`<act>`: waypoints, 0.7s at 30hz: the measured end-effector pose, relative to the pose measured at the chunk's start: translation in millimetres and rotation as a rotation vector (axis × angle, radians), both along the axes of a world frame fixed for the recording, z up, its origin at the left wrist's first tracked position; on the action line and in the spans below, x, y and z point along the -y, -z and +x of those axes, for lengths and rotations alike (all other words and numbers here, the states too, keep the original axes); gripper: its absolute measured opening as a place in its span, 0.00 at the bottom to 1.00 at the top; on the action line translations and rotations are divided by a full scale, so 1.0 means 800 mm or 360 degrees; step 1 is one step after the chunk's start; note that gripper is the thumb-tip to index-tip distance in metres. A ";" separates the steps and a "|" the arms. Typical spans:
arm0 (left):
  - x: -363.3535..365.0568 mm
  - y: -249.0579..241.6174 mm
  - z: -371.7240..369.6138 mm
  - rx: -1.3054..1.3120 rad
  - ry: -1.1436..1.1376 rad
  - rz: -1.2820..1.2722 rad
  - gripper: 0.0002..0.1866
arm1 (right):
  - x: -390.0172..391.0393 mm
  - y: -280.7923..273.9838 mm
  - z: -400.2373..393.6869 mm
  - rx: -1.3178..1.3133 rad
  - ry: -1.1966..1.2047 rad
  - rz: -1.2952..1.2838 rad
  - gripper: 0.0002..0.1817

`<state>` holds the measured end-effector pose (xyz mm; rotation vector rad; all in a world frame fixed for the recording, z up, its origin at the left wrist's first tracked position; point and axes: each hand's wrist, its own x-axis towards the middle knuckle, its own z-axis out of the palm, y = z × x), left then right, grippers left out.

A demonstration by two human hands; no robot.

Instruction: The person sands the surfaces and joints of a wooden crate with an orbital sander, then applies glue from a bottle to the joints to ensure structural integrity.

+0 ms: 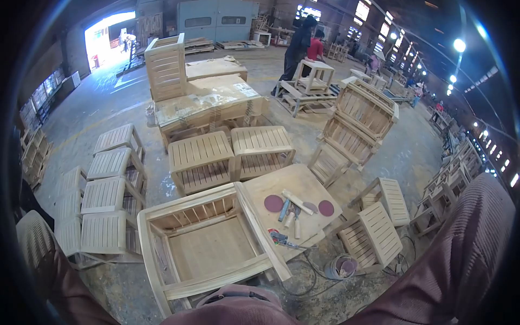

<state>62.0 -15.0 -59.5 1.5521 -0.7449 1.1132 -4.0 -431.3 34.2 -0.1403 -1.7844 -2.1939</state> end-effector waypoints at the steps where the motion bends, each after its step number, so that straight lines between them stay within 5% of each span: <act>1: 0.002 0.002 0.002 -0.0033 0.0000 -0.0001 0.18 | 0.007 -0.005 -0.001 0.0003 0.0004 0.0009 0.23; 21: 0.033 0.086 0.025 -0.0664 0.0209 -0.0023 0.15 | 0.034 -0.052 -0.148 0.0117 0.0287 0.0082 0.21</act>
